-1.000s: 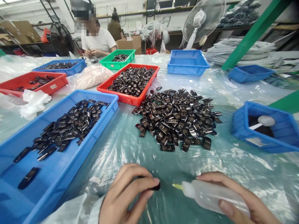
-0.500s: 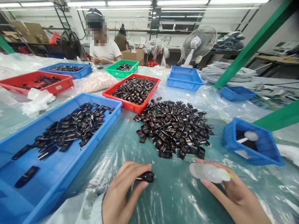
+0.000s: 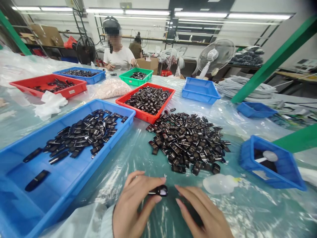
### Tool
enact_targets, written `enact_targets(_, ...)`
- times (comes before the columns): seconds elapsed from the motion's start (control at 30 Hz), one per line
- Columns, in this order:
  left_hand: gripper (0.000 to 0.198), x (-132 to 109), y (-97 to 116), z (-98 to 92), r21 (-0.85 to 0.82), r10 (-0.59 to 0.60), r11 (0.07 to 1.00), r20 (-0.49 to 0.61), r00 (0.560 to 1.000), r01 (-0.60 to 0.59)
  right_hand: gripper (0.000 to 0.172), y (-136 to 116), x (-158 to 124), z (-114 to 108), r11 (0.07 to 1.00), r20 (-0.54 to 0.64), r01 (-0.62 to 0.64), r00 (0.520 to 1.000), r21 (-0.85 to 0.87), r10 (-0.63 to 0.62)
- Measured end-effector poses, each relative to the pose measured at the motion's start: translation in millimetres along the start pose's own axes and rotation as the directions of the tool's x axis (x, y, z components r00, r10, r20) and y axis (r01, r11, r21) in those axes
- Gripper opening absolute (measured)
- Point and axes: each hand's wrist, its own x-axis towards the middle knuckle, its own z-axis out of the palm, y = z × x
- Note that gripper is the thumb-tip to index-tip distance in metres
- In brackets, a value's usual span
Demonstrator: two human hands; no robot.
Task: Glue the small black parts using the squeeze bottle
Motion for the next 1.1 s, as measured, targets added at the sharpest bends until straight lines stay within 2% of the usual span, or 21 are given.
enact_targets(0.1,0.023,-2,-1,-0.5,-0.030,-0.090,0.996,-0.012,0.996,0.089,0.032,-3,24,19,0.995,0.037,-0.012,0.999,-0.100,0.016)
enact_targets(0.17,0.026,-3,-2,-1.0,-0.074,-0.135,0.988,0.011,0.991,0.136,0.038,-3,35,28,0.995,0.032,-0.014,0.999,-0.097,0.017)
enact_targets(0.27,0.029,-4,-4,-1.8,-0.082,-0.140,0.986,0.074,0.987,0.146,0.040,-1,40,30,0.998,0.030,-0.020,0.999,-0.052,0.021)
enact_targets(0.37,0.029,-5,-4,-3.1,-0.066,-0.102,0.992,0.088,0.991,0.108,0.029,4,36,24,0.998,0.042,-0.032,0.999,0.055,0.030)
enact_targets(0.47,0.029,-8,-3,-4.9,0.001,0.000,1.000,0.072,0.997,0.000,0.018,6,29,13,0.985,0.071,-0.050,0.997,0.168,0.038)
enact_targets(0.53,0.029,-10,-3,-5.7,0.070,0.062,0.995,0.066,0.996,-0.067,0.018,4,25,4,0.948,0.113,-0.121,0.989,0.296,0.091)
enact_targets(0.6,0.029,-13,-2,-5.9,0.114,0.090,0.989,0.064,0.994,-0.097,0.018,0,23,-5,0.827,0.193,-0.273,0.960,0.491,0.202)
enact_targets(0.7,0.027,-13,-2,-5.3,0.114,0.106,0.987,0.094,0.990,-0.117,0.013,-8,22,-16,0.456,0.407,-0.521,0.852,0.722,0.329)
enact_targets(0.8,0.023,-12,0,-4.2,0.078,0.120,0.988,0.125,0.985,-0.131,0.010,-14,21,-22,0.084,0.591,-0.639,0.748,0.765,0.303)
enact_targets(0.87,0.021,-10,3,-3.6,0.063,0.129,0.989,0.122,0.984,-0.137,0.017,-17,21,-22,-0.092,0.647,-0.648,0.717,0.756,0.259)
enact_targets(0.9,0.021,-9,4,-3.3,0.060,0.133,0.988,0.114,0.984,-0.141,0.019,-18,21,-21,-0.148,0.660,-0.645,0.713,0.750,0.236)
enact_targets(0.97,0.021,-7,6,-2.9,0.062,0.140,0.987,0.086,0.986,-0.145,0.021,-19,21,-19,-0.201,0.674,-0.643,0.713,0.739,0.194)
enact_targets(1.1,0.020,-4,9,-2.3,0.056,0.154,0.986,0.067,0.986,-0.158,0.023,-21,23,-16,-0.205,0.677,-0.647,0.717,0.734,0.162)
